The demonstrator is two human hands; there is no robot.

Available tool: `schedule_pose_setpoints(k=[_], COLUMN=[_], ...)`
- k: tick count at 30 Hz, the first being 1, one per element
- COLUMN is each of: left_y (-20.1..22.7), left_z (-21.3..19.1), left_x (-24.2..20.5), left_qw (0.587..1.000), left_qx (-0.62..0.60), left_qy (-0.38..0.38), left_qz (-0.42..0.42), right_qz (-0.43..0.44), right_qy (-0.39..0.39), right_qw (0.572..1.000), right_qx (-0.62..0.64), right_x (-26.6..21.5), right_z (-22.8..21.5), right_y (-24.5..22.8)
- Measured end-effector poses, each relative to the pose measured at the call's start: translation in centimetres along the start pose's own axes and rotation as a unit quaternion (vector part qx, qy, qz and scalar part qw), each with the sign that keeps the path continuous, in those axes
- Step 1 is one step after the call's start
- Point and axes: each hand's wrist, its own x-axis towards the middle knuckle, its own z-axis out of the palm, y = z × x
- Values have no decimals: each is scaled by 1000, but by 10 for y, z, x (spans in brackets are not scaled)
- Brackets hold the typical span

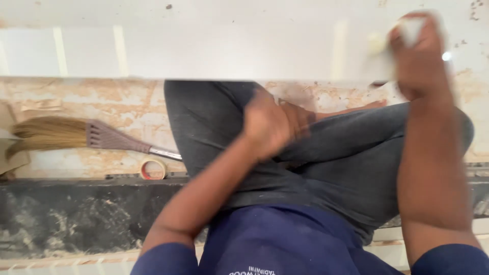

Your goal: Applying masking tape to the edges of wood panels in a manufacturing setting.

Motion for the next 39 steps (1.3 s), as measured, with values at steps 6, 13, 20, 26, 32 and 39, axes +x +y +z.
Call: schedule_pose_setpoints(k=[6,13,20,26,32,39], left_y=[-20,76,54,37,45,37], left_z=[67,34,65,49,61,55], left_x=[-119,-34,9,70,83,69], left_qw=[557,334,348,475,500,485], left_qx=[783,842,923,877,864,874], left_qy=[-164,46,-2,14,-42,-1], left_qz=[225,421,163,74,-33,23], right_qz=[137,68,120,63,-6,-56], right_qy=[-145,-178,-217,-122,-22,-65], right_qw=[972,972,968,958,940,995], right_qx=[124,137,29,252,340,50], right_x=[-88,-82,-31,-16,-15,-21], right_z=[90,103,91,81,60,66], right_y=[-37,29,-33,7,-14,-7])
